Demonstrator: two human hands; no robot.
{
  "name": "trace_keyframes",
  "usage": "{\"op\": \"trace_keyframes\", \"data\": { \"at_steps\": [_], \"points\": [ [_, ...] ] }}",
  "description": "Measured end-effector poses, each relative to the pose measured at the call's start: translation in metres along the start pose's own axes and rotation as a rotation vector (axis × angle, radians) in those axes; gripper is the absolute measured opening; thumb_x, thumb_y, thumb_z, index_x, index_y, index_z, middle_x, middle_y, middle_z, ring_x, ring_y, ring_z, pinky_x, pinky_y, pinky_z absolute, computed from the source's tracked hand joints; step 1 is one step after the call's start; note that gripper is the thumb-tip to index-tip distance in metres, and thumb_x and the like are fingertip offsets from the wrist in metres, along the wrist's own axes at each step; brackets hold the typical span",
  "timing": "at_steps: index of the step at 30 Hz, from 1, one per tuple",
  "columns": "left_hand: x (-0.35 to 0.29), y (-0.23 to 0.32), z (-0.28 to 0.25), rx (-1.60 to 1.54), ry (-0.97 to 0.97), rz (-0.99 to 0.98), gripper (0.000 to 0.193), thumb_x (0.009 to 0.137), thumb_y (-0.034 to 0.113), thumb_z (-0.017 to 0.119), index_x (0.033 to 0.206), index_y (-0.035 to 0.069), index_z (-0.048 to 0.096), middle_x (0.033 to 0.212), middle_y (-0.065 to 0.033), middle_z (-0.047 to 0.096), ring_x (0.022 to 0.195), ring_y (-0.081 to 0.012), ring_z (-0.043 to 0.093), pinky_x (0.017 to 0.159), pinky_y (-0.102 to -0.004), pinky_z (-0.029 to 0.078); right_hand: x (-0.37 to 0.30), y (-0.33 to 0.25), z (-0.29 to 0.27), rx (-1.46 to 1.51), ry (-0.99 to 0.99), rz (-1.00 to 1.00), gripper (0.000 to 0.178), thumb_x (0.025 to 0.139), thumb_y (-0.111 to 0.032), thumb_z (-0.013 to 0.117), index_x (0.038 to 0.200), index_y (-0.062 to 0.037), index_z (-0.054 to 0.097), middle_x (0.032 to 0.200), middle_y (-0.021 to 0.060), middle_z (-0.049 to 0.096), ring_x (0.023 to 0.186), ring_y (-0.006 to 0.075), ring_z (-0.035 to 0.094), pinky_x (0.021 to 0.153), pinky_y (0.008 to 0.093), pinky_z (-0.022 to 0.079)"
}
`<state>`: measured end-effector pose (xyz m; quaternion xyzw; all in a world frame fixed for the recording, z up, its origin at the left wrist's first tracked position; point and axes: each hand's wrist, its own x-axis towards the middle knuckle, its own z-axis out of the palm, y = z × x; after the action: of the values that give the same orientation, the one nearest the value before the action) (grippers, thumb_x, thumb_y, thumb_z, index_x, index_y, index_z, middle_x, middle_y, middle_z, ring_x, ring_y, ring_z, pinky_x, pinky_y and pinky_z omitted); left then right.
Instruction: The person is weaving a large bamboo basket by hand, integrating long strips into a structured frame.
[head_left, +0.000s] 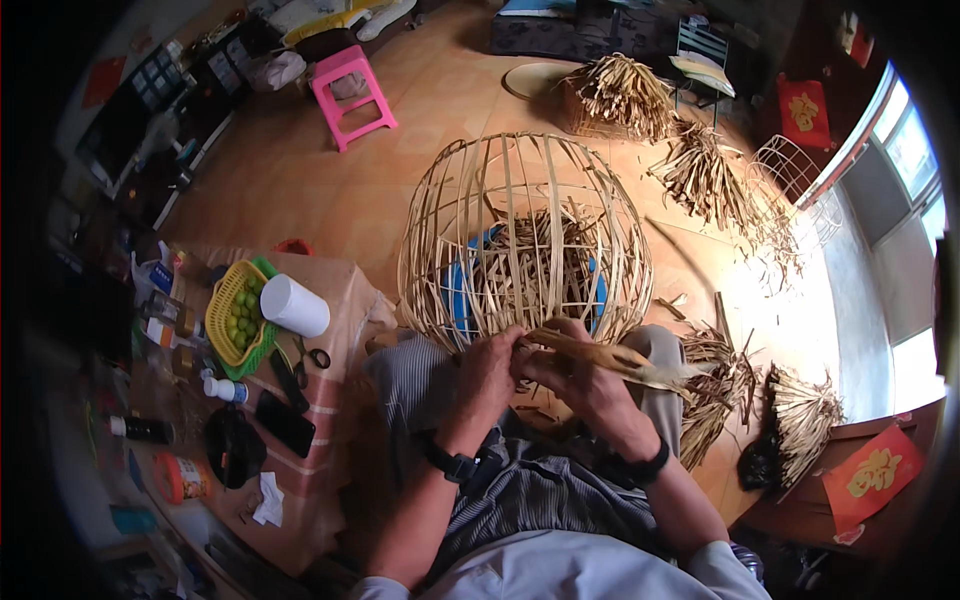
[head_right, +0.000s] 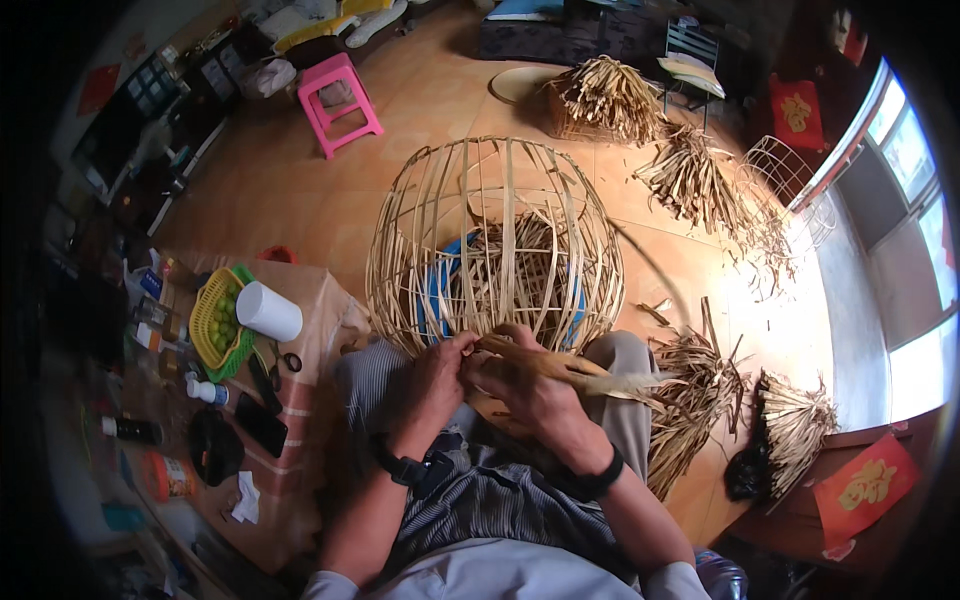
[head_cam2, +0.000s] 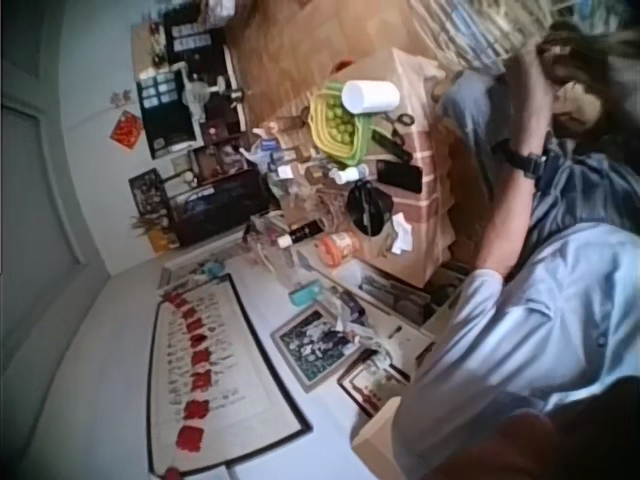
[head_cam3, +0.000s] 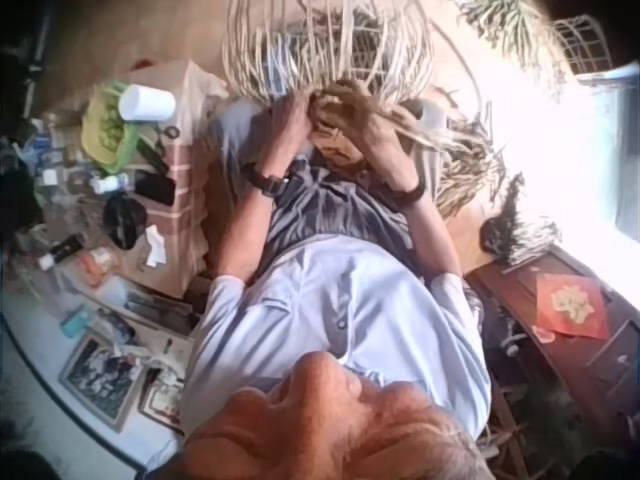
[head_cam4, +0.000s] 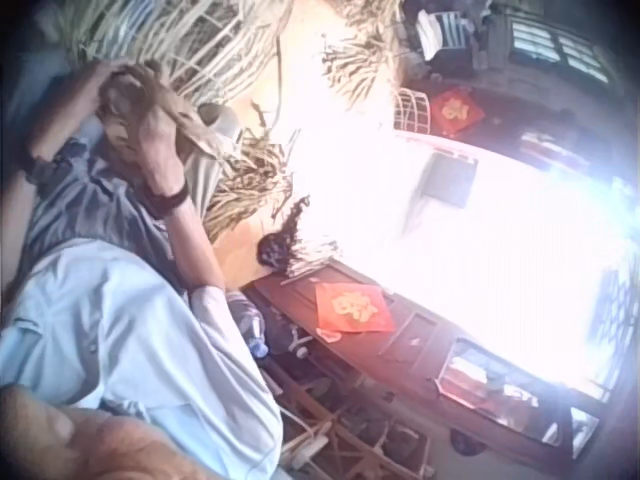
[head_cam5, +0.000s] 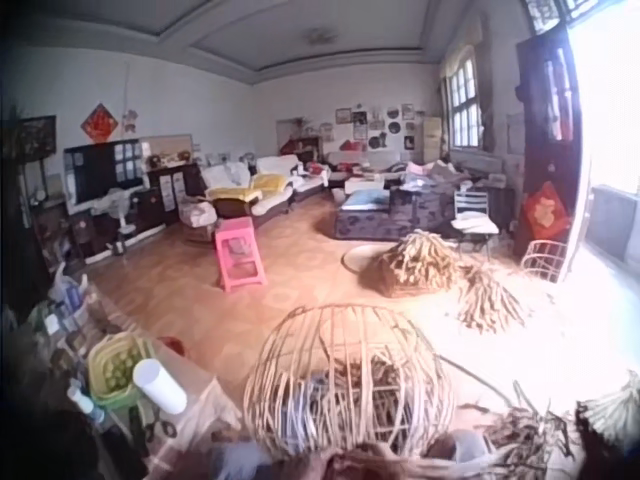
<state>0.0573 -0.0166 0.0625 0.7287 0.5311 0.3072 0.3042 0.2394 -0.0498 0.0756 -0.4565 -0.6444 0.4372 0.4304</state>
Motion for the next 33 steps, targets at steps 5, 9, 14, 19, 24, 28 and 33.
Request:
{"op": "trace_keyframes", "data": {
  "at_steps": [5, 9, 14, 19, 24, 28, 33],
  "points": [
    [-0.004, -0.028, 0.019, 0.141, 0.111, 0.143, 0.015, 0.093, 0.000, 0.071, 0.108, 0.001, 0.074, 0.090, -0.0229, 0.076, 0.089, -0.0424, 0.076, 0.077, -0.0516, 0.058, 0.037, 0.003, 0.015, -0.094, 0.086, -0.019, 0.021, 0.099, -0.015, 0.078, 0.111, 0.0005, 0.070, 0.102, 0.0138, 0.071, 0.091, 0.0272, 0.071, 0.081, 0.0398, 0.057],
    [0.000, -0.031, 0.029, 0.124, 0.077, 0.040, 0.018, 0.099, 0.006, 0.070, 0.117, 0.001, 0.072, 0.099, -0.0253, 0.076, 0.096, -0.0445, 0.074, 0.082, -0.0506, 0.058, 0.056, 0.033, 0.003, 0.267, 0.251, 0.133, 0.010, 0.101, -0.006, 0.075, 0.103, 0.0031, 0.071, 0.087, 0.0039, 0.070, 0.077, 0.0128, 0.066, 0.068, 0.0307, 0.055],
    [-0.011, -0.029, 0.028, 0.159, 0.130, 0.130, 0.042, 0.097, 0.014, 0.078, 0.134, 0.001, 0.062, 0.106, -0.0229, 0.075, 0.100, -0.0430, 0.073, 0.087, -0.0515, 0.056, 0.054, 0.031, -0.008, 0.421, 0.331, 0.216, 0.014, 0.105, -0.011, 0.075, 0.106, 0.0022, 0.073, 0.083, 0.0045, 0.074, 0.066, 0.0112, 0.068, 0.061, 0.0285, 0.056],
    [-0.022, -0.009, 0.034, 0.411, 0.092, 0.223, 0.071, 0.093, 0.027, 0.084, 0.147, -0.005, 0.051, 0.106, -0.0180, 0.068, 0.104, -0.0370, 0.066, 0.102, -0.0524, 0.047, 0.061, 0.021, 0.000, 0.315, 0.238, 0.109, 0.013, 0.104, -0.009, 0.071, 0.104, 0.0043, 0.071, 0.083, 0.0090, 0.074, 0.073, 0.0163, 0.072, 0.067, 0.0328, 0.058],
    [-0.024, -0.009, 0.048, 0.689, 0.098, 0.223, 0.069, 0.093, 0.025, 0.081, 0.144, -0.011, 0.052, 0.107, -0.0195, 0.064, 0.104, -0.0393, 0.063, 0.100, -0.0529, 0.044, 0.071, -0.003, -0.005, -0.101, 0.011, -0.156, 0.009, 0.097, -0.006, 0.070, 0.093, 0.0026, 0.069, 0.079, 0.0159, 0.069, 0.072, 0.0333, 0.069, 0.068, 0.0415, 0.055],
    [-0.016, -0.016, 0.053, 0.731, 0.133, 0.229, 0.049, 0.094, 0.019, 0.070, 0.138, -0.002, 0.060, 0.098, -0.0136, 0.063, 0.098, -0.0303, 0.063, 0.099, -0.0494, 0.047, 0.061, 0.004, -0.012, -0.621, -0.066, -0.292, 0.008, 0.092, -0.006, 0.070, 0.096, -0.0008, 0.066, 0.090, 0.0192, 0.070, 0.084, 0.0406, 0.071, 0.070, 0.0488, 0.055],
    [-0.013, -0.022, 0.052, 0.586, 0.163, 0.251, 0.030, 0.093, 0.015, 0.068, 0.121, 0.006, 0.068, 0.101, -0.0126, 0.066, 0.098, -0.0317, 0.064, 0.100, -0.0516, 0.045, 0.037, 0.032, -0.004, -0.981, -0.086, -0.273, 0.030, 0.086, -0.012, 0.074, 0.114, -0.0056, 0.063, 0.098, 0.0168, 0.062, 0.091, 0.0400, 0.068, 0.073, 0.0511, 0.053]
  ]
}}
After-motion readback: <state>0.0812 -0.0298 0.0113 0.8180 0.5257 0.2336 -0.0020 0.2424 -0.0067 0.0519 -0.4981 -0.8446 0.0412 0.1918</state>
